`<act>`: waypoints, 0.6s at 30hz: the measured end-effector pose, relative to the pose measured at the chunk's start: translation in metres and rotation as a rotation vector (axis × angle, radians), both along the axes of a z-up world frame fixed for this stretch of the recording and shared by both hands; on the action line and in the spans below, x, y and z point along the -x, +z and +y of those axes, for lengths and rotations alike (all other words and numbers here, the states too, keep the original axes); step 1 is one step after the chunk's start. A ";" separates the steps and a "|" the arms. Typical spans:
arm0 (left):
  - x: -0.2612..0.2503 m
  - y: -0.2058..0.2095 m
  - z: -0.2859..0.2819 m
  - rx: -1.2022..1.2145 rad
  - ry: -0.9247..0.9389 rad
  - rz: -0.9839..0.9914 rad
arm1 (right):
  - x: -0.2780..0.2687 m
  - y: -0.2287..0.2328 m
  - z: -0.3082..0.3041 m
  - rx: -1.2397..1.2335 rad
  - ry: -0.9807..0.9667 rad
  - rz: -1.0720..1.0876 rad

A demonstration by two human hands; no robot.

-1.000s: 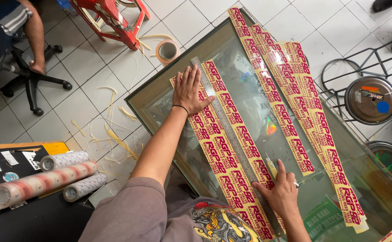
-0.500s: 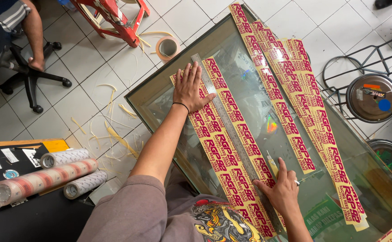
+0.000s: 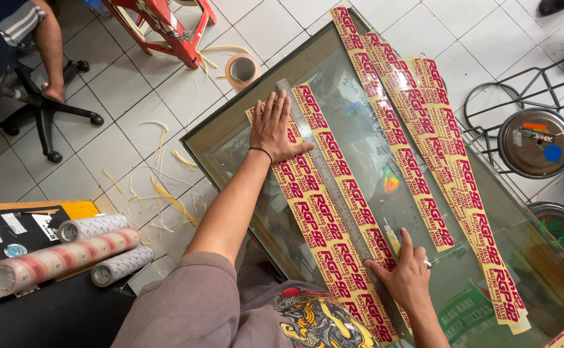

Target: The person uses a metal ruler and a utility knife to cut long strips of red and yellow stickers on a glass table. They align the ruler along the sticker sheet and slice through the material to separate the strips.

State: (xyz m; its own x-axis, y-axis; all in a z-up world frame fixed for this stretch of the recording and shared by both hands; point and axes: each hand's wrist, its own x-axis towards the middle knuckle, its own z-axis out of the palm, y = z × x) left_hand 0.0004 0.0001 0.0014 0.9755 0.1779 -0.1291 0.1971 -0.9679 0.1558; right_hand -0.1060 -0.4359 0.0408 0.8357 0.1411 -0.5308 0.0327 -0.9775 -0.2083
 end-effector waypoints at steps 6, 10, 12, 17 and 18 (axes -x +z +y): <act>-0.001 -0.003 0.000 -0.008 0.001 0.001 | -0.001 0.002 0.002 -0.001 -0.017 0.016; -0.001 0.003 0.000 -0.008 0.010 0.033 | -0.021 0.063 0.041 -0.150 -0.288 0.193; 0.000 0.004 0.000 -0.024 -0.006 0.058 | -0.034 0.051 0.043 -0.431 -0.218 -0.041; 0.002 0.015 -0.002 0.053 0.036 0.060 | -0.107 0.010 0.135 -0.553 0.071 -0.189; 0.003 0.015 -0.002 0.051 0.031 0.065 | -0.126 0.010 0.161 -0.560 0.091 -0.119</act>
State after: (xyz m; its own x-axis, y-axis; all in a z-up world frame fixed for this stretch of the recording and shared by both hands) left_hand -0.0023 -0.0023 0.0168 0.9590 0.1991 -0.2018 0.2379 -0.9523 0.1910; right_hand 0.0198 -0.2745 0.0509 0.8565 0.4475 -0.2572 0.1664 -0.7111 -0.6831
